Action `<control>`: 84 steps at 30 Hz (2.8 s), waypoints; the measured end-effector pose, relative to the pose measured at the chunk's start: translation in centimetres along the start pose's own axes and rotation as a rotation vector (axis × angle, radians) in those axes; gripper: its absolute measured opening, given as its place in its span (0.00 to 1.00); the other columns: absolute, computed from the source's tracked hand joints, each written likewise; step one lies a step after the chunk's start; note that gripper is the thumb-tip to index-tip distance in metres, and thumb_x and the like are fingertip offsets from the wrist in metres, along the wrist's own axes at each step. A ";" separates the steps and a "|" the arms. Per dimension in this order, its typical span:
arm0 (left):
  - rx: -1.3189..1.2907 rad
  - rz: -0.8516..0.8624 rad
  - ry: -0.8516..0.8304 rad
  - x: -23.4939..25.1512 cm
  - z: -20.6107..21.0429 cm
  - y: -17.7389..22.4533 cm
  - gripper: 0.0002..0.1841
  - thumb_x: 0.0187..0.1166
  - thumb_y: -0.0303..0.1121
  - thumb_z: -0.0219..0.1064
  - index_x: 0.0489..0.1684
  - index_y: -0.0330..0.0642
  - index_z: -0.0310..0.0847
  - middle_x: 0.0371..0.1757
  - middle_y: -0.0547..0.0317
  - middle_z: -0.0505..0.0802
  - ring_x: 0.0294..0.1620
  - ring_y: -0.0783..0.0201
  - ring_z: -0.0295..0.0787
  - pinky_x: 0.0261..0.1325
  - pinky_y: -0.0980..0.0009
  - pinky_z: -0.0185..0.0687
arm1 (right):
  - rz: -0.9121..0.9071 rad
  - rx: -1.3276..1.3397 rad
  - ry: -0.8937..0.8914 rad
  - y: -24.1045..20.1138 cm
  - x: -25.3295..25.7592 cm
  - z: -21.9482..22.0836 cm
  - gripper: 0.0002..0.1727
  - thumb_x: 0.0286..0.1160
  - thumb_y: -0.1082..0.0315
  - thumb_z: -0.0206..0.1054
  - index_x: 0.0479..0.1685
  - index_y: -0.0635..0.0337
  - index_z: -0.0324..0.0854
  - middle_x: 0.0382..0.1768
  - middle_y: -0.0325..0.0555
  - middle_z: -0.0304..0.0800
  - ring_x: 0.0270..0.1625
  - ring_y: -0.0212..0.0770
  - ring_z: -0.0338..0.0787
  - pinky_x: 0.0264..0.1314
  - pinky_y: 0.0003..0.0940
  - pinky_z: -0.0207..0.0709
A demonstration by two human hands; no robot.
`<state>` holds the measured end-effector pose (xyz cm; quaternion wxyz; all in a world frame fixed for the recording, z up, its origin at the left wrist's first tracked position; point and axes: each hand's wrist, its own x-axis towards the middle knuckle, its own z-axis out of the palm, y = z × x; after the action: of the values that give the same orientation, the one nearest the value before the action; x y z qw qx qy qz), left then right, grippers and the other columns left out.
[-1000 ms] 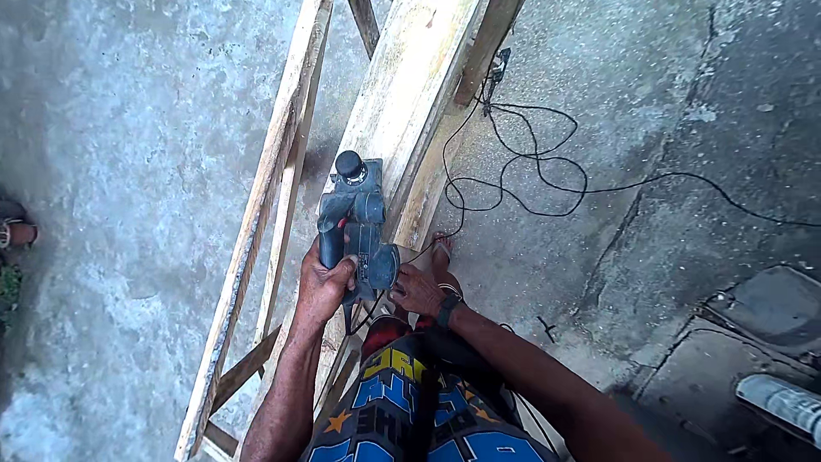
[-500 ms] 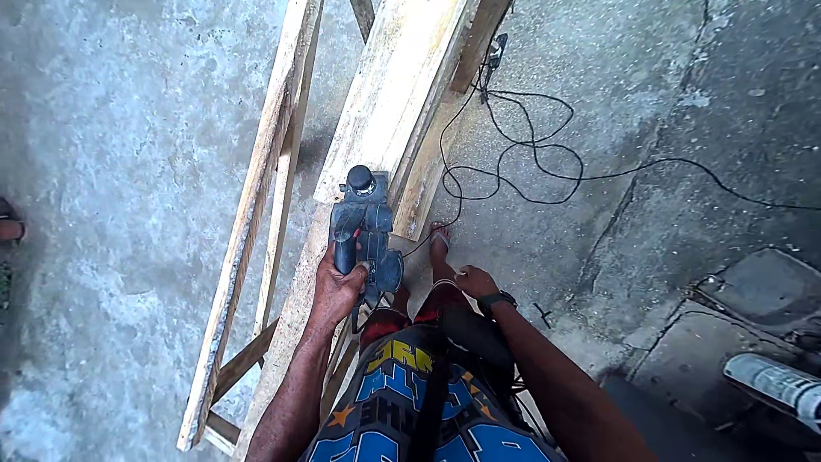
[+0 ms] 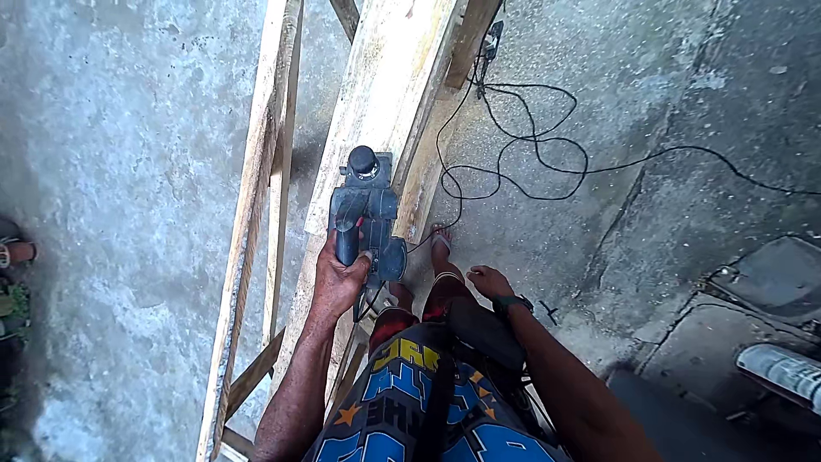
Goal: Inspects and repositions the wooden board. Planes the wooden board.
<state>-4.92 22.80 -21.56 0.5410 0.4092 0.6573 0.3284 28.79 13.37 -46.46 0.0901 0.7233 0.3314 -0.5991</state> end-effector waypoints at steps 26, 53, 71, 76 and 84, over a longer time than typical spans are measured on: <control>0.044 0.061 -0.085 17.4 5.9 10.1 0.19 0.74 0.28 0.68 0.64 0.39 0.75 0.22 0.58 0.85 0.14 0.65 0.81 0.19 0.69 0.84 | -0.011 0.119 0.242 0.1 0.6 -9.8 0.35 0.93 0.43 0.44 0.68 0.66 0.82 0.61 0.68 0.88 0.63 0.64 0.89 0.69 0.66 0.76; -0.165 0.065 0.168 -6.2 -8.7 2.4 0.22 0.65 0.26 0.68 0.61 0.36 0.76 0.18 0.61 0.82 0.11 0.65 0.78 0.16 0.68 0.82 | -0.573 -0.193 0.684 -29.1 -5.1 -5.2 0.39 0.90 0.40 0.45 0.87 0.61 0.65 0.87 0.63 0.65 0.86 0.65 0.69 0.83 0.67 0.64; -0.198 -0.020 -0.016 7.5 2.2 6.2 0.15 0.72 0.24 0.67 0.55 0.34 0.75 0.17 0.59 0.82 0.13 0.65 0.80 0.21 0.70 0.84 | 0.126 -0.291 0.025 3.4 -1.4 -7.9 0.31 0.89 0.50 0.57 0.76 0.68 0.77 0.74 0.68 0.81 0.81 0.65 0.76 0.85 0.65 0.63; -0.154 -0.022 0.007 10.7 4.6 7.3 0.17 0.72 0.25 0.67 0.58 0.34 0.75 0.18 0.59 0.83 0.14 0.65 0.81 0.22 0.69 0.85 | 0.116 -0.095 0.039 2.2 -0.3 -9.9 0.29 0.89 0.52 0.59 0.75 0.69 0.78 0.71 0.70 0.83 0.79 0.66 0.78 0.83 0.66 0.64; -0.066 -0.017 0.002 16.1 7.3 10.4 0.19 0.72 0.25 0.68 0.61 0.38 0.75 0.19 0.58 0.84 0.16 0.64 0.82 0.25 0.68 0.85 | 0.036 0.031 0.084 -3.1 2.4 -14.2 0.28 0.91 0.54 0.57 0.79 0.65 0.75 0.68 0.67 0.86 0.71 0.64 0.85 0.77 0.63 0.72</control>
<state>2.87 41.80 -21.04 0.5564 0.3851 0.6501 0.3458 38.56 24.08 -44.12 0.0756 0.7549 0.3127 -0.5715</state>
